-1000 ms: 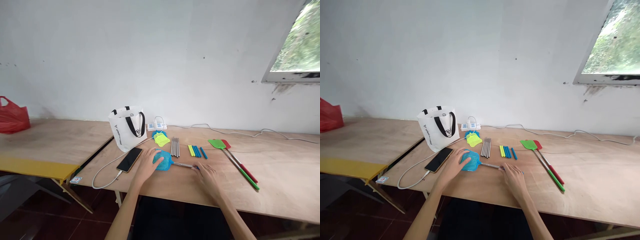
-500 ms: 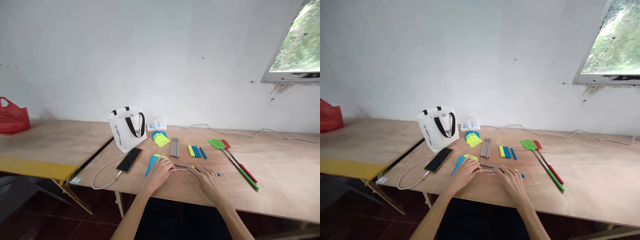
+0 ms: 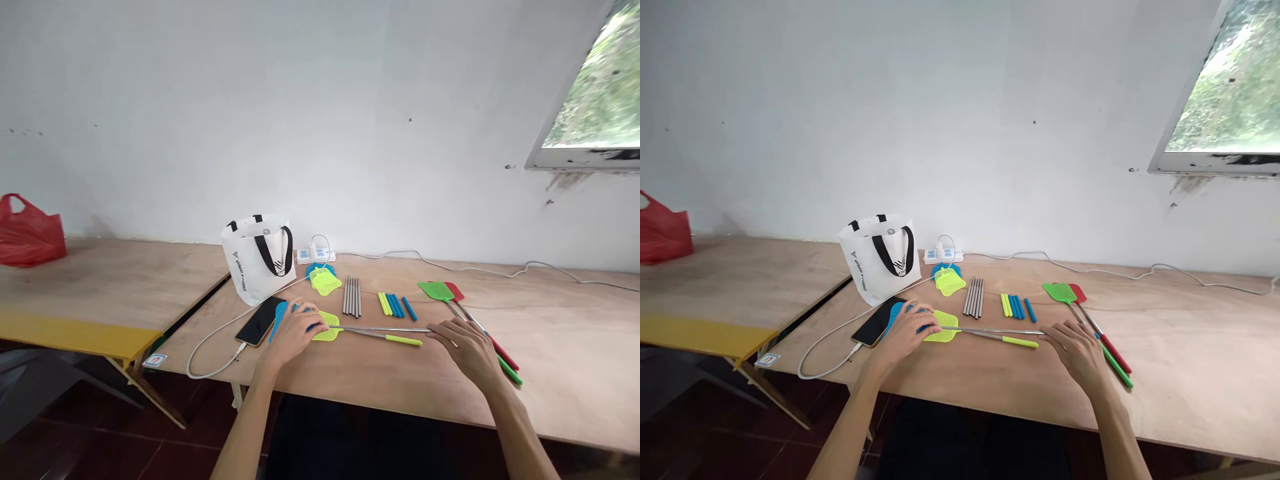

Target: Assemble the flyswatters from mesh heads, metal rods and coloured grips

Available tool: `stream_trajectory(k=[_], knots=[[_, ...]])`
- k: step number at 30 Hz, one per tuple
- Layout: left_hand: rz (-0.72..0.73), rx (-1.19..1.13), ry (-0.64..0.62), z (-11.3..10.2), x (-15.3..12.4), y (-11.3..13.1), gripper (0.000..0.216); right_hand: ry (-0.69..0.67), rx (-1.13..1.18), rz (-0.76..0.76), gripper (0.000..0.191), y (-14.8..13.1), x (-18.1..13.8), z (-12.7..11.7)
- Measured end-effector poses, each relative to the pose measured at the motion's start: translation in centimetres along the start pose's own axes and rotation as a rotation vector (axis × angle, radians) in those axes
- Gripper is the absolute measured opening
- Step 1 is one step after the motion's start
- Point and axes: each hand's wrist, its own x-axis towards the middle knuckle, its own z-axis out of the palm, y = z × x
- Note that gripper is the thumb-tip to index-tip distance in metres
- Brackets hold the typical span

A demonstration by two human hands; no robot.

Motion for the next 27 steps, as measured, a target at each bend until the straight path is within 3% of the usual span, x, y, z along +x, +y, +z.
stream_trajectory(k=[3, 6, 11, 16, 23, 27], knots=[[-0.017, -0.003, 0.001, 0.4, 0.3, 0.6, 0.036, -0.012, 0.046, 0.060, 0.045, 0.7, -0.2, -0.3], [-0.039, -0.032, 0.014, 1.3, 0.6, 1.4, 0.033, -0.028, 0.059, 0.075, 0.046, -0.2, 0.3, -0.2], [0.040, -0.106, -0.029, 4.0, 1.2, 3.9, 0.019, -0.067, 0.005, -0.091, 0.042, -5.9, 2.2, 1.6], [0.035, -0.140, 0.016, 5.4, 1.6, 5.8, 0.018, 0.025, -0.093, -0.117, 0.035, -9.8, 2.9, 3.2], [0.087, -0.112, -0.043, 6.3, 1.7, 6.4, 0.020, -0.033, -0.078, -0.133, 0.033, -9.7, 2.2, 2.7], [0.082, -0.077, -0.081, 5.0, 1.3, 5.1, 0.023, -0.056, -0.080, -0.124, 0.035, -7.7, 1.7, 1.6]])
